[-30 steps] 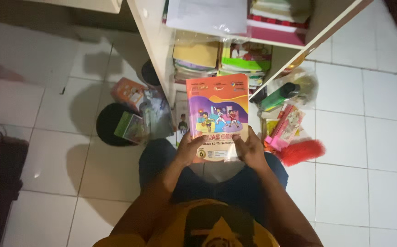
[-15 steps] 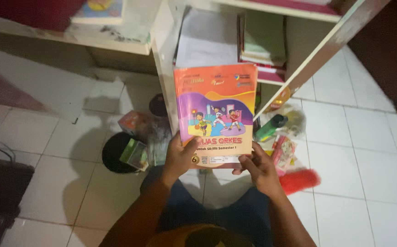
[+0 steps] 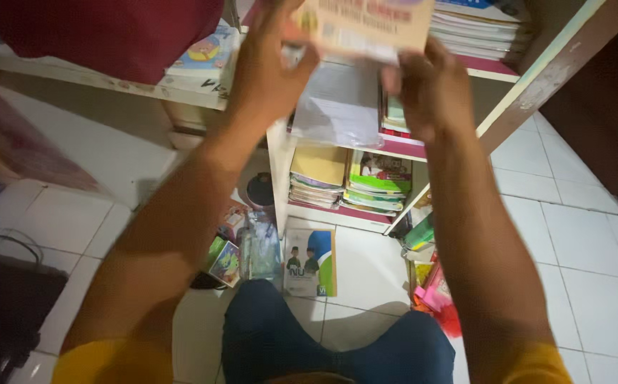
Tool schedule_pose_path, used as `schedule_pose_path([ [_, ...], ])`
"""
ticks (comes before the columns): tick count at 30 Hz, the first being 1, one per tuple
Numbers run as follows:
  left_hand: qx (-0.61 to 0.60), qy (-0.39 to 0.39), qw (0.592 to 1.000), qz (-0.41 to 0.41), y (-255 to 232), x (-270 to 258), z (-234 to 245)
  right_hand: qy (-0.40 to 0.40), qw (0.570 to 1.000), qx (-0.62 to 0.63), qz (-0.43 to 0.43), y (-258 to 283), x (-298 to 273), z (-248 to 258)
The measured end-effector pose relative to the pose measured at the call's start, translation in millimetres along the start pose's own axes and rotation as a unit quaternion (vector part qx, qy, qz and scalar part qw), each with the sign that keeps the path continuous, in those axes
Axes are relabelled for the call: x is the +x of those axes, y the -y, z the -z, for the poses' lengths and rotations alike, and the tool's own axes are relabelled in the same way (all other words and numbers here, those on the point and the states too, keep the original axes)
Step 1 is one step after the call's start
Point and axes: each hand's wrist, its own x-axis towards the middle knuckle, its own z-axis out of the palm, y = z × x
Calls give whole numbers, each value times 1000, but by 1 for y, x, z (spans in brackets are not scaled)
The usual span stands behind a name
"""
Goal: The person sits on the floor and organizes various items, including books, plastic-wrapped papers, a small orange box, a pink pouch, and a black bucket, by picking them up and placing them onto a nearby white shelf.
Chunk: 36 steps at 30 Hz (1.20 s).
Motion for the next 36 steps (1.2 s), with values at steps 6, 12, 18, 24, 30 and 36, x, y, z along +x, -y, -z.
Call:
schedule_pose_path([
  [6,83,65,994,38,46,27,-6,-24,995,-89,-34,4,64,28],
  [12,169,5,984,-48,46,18,-3,-116,685,-645,319,-27,20,28],
  [18,150,58,986,-34,31,16,5,52,471,-823,313,-55,10,29],
  [24,144,122,982,-17,31,17,3,112,551,-789,246,-49,37,26],
  [30,176,144,973,-33,43,17,-3,105,560,-782,252,-47,51,21],
  [36,147,140,979,-24,42,15,-4,78,603,-764,213,-42,50,11],
])
